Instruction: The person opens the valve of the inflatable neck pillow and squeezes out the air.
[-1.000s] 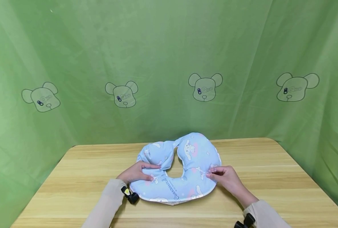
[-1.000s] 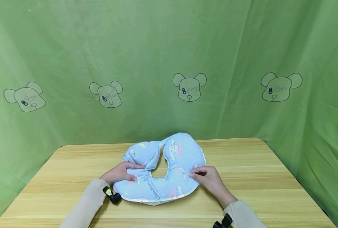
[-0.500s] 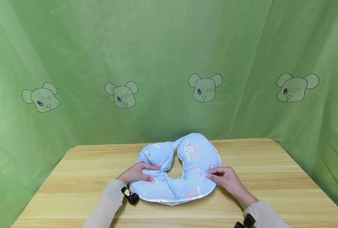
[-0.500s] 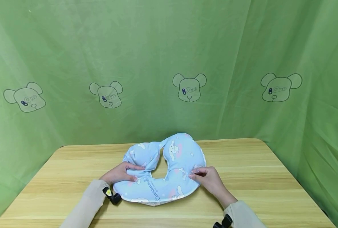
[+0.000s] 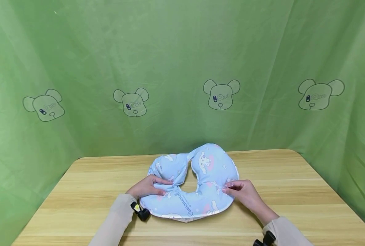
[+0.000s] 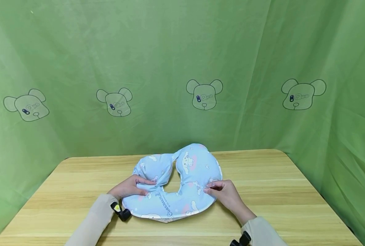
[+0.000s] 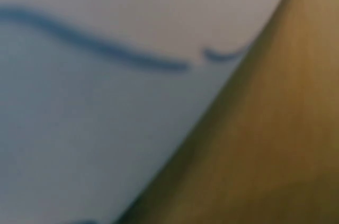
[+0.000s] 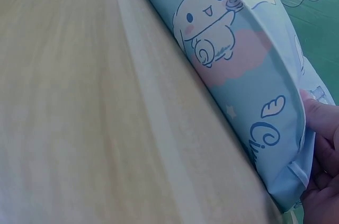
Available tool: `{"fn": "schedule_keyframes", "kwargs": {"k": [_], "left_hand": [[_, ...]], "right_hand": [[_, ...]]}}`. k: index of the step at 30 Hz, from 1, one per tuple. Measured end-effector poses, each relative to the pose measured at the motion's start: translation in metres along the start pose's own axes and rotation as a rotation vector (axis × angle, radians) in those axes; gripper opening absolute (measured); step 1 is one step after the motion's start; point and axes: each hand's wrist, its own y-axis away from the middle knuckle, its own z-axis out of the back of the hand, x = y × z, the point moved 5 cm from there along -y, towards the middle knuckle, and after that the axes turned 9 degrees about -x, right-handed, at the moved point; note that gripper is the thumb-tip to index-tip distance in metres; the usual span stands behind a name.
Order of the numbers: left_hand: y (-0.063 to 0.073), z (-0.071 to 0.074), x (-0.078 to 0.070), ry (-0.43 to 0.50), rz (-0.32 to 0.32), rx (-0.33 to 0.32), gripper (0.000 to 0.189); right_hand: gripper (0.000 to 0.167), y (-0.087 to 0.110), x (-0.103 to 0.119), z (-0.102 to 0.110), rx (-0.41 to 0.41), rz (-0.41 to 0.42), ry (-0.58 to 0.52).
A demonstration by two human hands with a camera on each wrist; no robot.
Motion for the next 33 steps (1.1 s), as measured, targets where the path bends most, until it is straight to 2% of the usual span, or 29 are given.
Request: {"fn": "schedule_keyframes", "kwargs": {"k": [6, 12, 17, 24, 28, 31, 33], "left_hand": [[-0.001, -0.001, 0.002, 0.007, 0.000, -0.017, 0.038], [-0.002, 0.000, 0.001, -0.008, -0.026, -0.045, 0.037], [-0.002, 0.006, -0.011, -0.021, -0.038, -0.087, 0.040], [0.003, 0.017, -0.032, -0.074, -0.024, -0.154, 0.049], [0.010, 0.016, -0.048, -0.118, -0.110, -0.174, 0.057], [0.014, 0.009, -0.061, -0.147, -0.200, -0.158, 0.064], [0.016, 0.001, -0.069, -0.143, -0.225, -0.138, 0.067]], "right_hand": [[0.018, 0.000, -0.001, 0.000, 0.004, -0.024, -0.008], [0.019, 0.000, -0.002, 0.001, 0.000, -0.025, -0.018], [0.018, -0.001, -0.005, 0.001, -0.008, -0.042, -0.022], [0.019, 0.000, -0.004, 0.000, -0.014, -0.052, -0.028], [0.020, 0.001, -0.003, -0.001, -0.009, -0.040, -0.024], [0.020, 0.000, -0.004, -0.001, -0.010, -0.037, -0.021], [0.020, 0.000, -0.005, -0.001, -0.010, -0.035, -0.020]]}}
